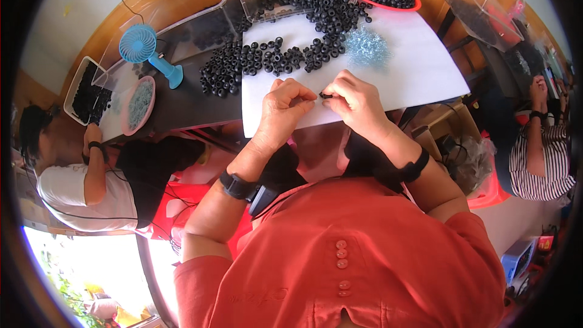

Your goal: Assembling small black plastic circular rings with light blue plastic pins at a workshop table.

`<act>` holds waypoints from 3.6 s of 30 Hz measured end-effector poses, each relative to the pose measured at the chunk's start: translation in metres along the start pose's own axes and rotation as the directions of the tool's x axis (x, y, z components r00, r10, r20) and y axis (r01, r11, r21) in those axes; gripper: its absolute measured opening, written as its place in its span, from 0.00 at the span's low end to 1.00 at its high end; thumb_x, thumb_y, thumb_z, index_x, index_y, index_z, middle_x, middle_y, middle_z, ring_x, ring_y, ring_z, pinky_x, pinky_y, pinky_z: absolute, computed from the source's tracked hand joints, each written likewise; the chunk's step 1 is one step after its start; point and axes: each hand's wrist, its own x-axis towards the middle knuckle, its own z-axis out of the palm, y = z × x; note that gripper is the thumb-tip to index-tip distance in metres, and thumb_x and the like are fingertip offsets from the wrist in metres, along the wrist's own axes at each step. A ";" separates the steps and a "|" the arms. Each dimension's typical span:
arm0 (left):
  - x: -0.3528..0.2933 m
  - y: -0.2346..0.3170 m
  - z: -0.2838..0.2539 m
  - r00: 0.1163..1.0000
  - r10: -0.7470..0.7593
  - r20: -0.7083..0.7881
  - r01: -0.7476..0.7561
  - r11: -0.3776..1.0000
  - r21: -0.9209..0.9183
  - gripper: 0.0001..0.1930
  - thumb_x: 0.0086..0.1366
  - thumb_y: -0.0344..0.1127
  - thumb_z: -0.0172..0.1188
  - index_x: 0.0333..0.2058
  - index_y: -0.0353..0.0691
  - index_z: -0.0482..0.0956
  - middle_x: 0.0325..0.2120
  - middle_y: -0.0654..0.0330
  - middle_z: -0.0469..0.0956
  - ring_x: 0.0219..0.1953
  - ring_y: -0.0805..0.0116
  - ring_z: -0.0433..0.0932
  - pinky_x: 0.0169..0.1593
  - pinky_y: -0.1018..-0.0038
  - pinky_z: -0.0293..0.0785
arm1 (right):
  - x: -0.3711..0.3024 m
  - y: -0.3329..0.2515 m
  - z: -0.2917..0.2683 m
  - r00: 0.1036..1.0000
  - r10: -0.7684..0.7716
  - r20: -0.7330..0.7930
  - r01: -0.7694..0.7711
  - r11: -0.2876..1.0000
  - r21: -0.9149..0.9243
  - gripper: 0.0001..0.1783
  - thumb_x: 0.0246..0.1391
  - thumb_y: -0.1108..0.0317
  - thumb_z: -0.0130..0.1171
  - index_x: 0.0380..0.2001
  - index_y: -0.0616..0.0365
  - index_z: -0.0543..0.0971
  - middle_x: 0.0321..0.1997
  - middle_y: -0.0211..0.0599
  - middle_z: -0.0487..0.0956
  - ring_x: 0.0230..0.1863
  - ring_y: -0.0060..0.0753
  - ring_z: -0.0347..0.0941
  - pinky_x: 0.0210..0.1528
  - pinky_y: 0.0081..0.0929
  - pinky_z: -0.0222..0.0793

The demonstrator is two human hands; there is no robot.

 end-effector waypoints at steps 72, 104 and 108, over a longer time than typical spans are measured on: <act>0.002 0.004 -0.004 0.967 -0.250 -0.046 0.156 0.729 -0.667 0.11 0.61 0.18 0.65 0.43 0.30 0.82 0.35 0.57 0.83 0.35 0.71 0.81 0.33 0.76 0.78 | 0.028 -0.016 0.009 0.913 0.368 0.177 -0.400 0.720 0.567 0.06 0.60 0.77 0.61 0.40 0.64 0.78 0.34 0.33 0.81 0.36 0.20 0.76 0.40 0.22 0.73; -0.001 0.006 -0.014 0.930 -0.350 0.113 0.314 0.594 -0.741 0.08 0.65 0.23 0.63 0.42 0.29 0.82 0.31 0.57 0.82 0.29 0.72 0.78 0.30 0.78 0.75 | 0.031 -0.026 0.002 0.999 -0.040 0.035 0.035 0.990 0.136 0.09 0.49 0.78 0.67 0.35 0.55 0.80 0.28 0.35 0.77 0.26 0.41 0.77 0.27 0.33 0.71; -0.003 0.005 -0.014 0.925 -0.370 0.083 0.299 0.575 -0.762 0.08 0.65 0.23 0.64 0.42 0.28 0.82 0.31 0.56 0.82 0.30 0.71 0.79 0.30 0.78 0.76 | 0.028 -0.029 -0.006 0.975 0.102 0.195 -0.157 0.943 0.292 0.09 0.53 0.77 0.67 0.38 0.59 0.80 0.31 0.36 0.80 0.30 0.32 0.79 0.31 0.26 0.73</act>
